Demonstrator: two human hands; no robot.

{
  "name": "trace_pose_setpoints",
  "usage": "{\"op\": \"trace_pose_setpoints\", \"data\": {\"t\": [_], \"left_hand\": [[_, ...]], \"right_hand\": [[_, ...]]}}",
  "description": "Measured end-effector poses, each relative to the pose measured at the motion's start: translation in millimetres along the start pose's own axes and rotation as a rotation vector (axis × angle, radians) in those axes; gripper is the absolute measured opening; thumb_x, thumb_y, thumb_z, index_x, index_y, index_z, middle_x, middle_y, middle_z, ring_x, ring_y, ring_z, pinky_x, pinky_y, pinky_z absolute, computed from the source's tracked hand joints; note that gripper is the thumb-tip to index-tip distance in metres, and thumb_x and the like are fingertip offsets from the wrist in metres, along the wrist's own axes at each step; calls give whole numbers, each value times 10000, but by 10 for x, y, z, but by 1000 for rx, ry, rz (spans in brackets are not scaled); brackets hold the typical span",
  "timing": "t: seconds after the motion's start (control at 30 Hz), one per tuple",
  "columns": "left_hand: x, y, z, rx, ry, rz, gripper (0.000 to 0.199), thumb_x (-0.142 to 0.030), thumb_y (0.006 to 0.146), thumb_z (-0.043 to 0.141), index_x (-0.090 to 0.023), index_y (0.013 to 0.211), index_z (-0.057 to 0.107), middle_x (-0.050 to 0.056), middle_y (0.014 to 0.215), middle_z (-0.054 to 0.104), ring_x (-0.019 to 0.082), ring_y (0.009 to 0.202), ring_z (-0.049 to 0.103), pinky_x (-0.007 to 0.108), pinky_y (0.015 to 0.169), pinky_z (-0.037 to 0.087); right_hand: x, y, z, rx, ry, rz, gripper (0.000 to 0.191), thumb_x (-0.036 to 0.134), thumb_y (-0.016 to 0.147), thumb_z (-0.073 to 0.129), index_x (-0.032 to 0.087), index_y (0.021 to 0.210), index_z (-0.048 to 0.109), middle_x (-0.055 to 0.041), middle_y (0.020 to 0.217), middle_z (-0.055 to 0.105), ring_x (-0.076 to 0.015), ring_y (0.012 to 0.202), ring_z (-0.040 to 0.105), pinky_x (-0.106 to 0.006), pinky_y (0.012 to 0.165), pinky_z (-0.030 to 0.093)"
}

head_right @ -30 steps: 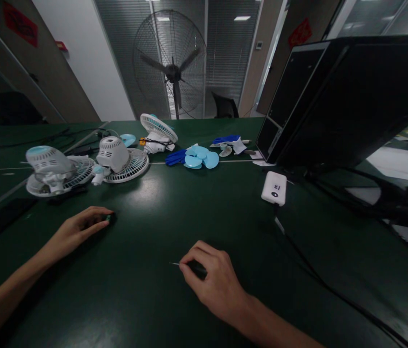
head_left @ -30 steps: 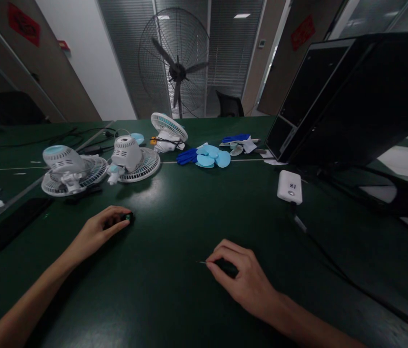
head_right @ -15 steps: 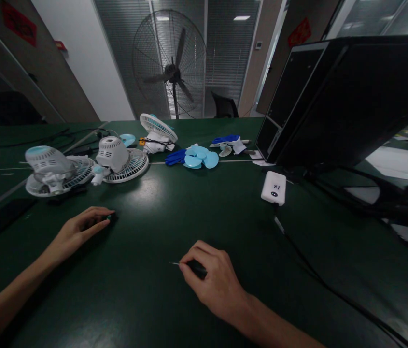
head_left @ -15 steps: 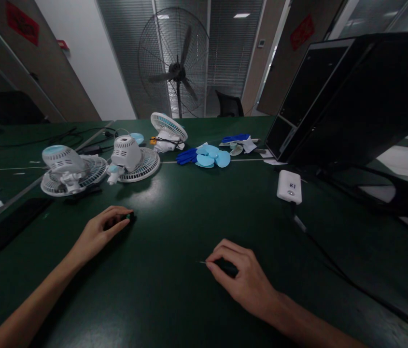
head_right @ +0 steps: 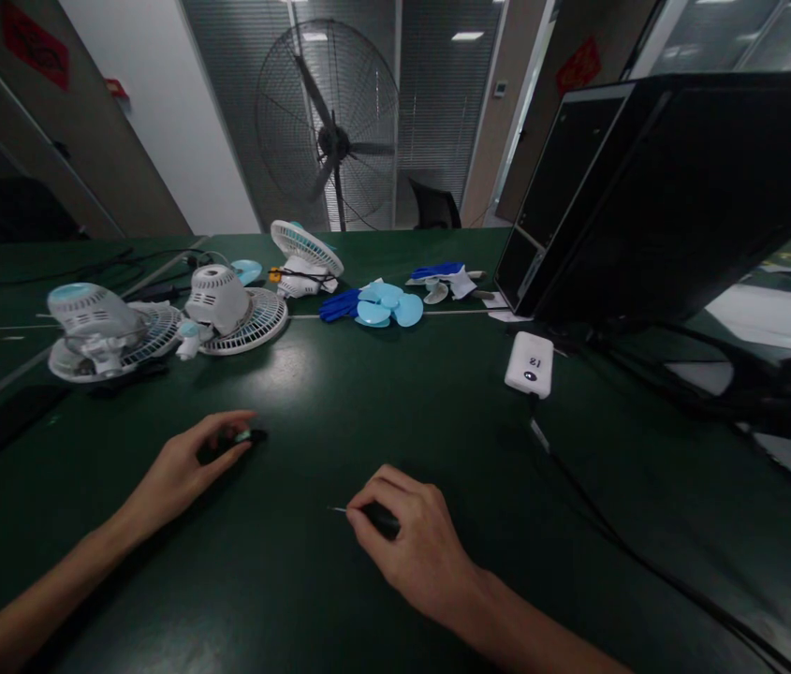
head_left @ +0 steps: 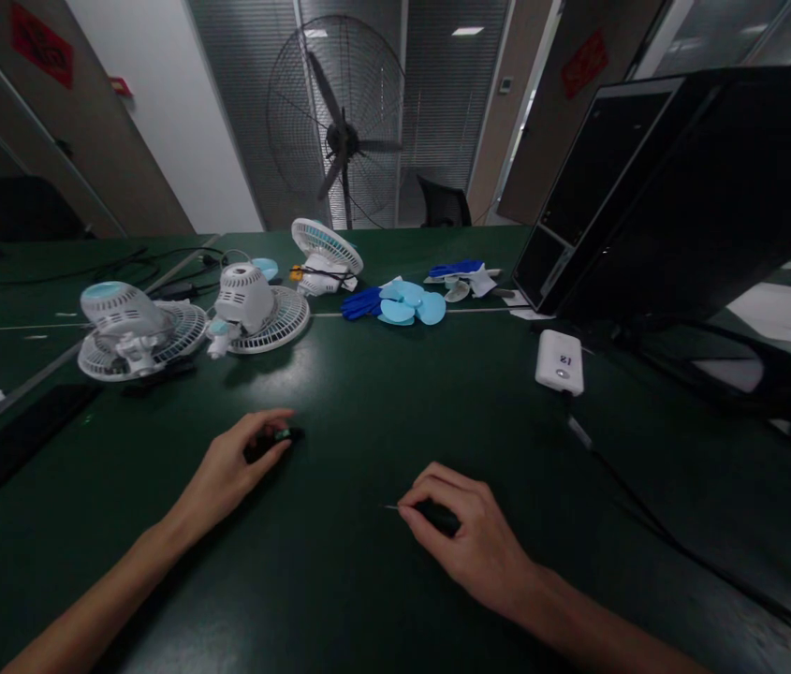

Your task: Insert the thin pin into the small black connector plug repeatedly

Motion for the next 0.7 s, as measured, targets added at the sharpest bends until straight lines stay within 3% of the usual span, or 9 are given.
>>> {"op": "trace_pose_setpoints", "data": {"t": [0.1,0.23,0.37,0.57,0.7], "left_hand": [[-360,-116,326,196,-128,113,392,-380,938,682,-330,1326,670,38,1107,725,229,987,681,350,875,533],[-664,-225,621,305,-230,221,407,-282,947,706,-343,1345,645,33,1098,725,222,1028,662,375,927,509],[-695,-241,642,327,-250,240,424,-265,953,710,-332,1363,624,46,1122,719,228,1055,647,392,939,494],[-725,-222,601,366,-181,316,141,-311,968,716,-275,1104,726,46,1130,708,241,1095,620,448,1041,402],[-740,-226,614,373,-155,334,135,-317,977,714,-269,1103,725,32,1118,702,220,1068,618,418,1016,398]], "right_hand": [[15,-2,11,-24,-11,2,124,201,980,639,213,931,752,-30,930,718,-175,816,698,-306,737,533],[2,-13,44,-56,-88,-19,143,196,984,616,215,953,755,-39,933,713,-178,798,699,-311,738,530],[-27,-28,80,-50,-161,-35,156,185,983,604,215,977,757,-39,939,707,-175,784,700,-300,703,520],[-31,-35,101,-36,-212,-50,157,177,986,606,216,976,758,-31,937,699,-169,781,699,-292,712,519],[-55,-29,158,-32,-234,-82,147,173,987,620,220,994,759,-27,942,700,-163,777,695,-283,698,509]]}}
Point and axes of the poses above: each hand's wrist, its own y-axis towards the middle knuckle, its own z-axis out of the palm, x = y × z, the point moved 1 cm from there along y, towards the middle knuckle
